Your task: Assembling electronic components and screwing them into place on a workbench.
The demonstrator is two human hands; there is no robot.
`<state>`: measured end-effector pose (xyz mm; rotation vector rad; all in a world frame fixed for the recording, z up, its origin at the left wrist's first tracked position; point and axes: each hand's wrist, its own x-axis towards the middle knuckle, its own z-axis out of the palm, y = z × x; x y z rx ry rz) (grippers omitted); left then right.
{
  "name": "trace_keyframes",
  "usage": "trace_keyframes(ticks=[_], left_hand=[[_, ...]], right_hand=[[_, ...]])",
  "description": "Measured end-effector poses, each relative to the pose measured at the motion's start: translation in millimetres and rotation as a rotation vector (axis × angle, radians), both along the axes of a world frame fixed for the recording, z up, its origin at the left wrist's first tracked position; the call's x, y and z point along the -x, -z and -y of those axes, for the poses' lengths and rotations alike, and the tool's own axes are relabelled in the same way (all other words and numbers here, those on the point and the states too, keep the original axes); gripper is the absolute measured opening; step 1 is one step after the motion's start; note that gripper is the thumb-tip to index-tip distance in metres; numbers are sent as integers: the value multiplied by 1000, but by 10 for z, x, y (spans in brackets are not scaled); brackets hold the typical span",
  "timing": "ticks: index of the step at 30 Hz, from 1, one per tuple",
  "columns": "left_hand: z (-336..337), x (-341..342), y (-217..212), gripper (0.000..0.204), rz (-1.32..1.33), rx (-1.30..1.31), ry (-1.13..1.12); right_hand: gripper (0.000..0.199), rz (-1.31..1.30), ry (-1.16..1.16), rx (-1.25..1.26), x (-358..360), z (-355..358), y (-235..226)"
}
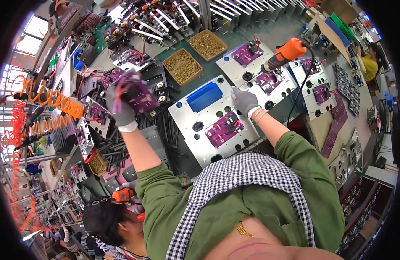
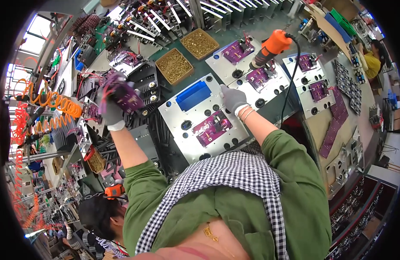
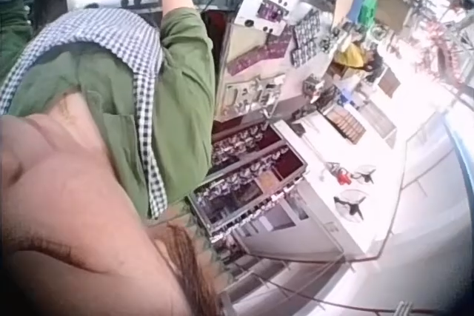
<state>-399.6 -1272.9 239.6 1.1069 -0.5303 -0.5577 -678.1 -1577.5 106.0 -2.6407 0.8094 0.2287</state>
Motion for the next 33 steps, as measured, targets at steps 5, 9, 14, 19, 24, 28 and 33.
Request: trace_keyframes(ticks=[5,9,14,19,24,28,33], left_hand=[[1124,577,421,49,444,-500,273],[1876,922,726,41,574,-1046,544],[1883,1061,572,62,796,-1237,456],[1654,1348,430,100,989,-1392,480],[1618,1458,470,100,1319,-1303,338],[1470,1489,531,97,1292,-1107,190],[1438,1443,617,97,1191,-1045,75]], right_hand=[[29,38,-45,-15,-11,49,30],[29,76,-76,-12,11,64,84],[28,108,-61,-28,52,54,116],[16,172,-69,-31,74,31,106],[15,118,-67,-29,58,48,79],[16,97,-72,-26,54,47,35],[20,68,-81,-32,61,47,-5]])
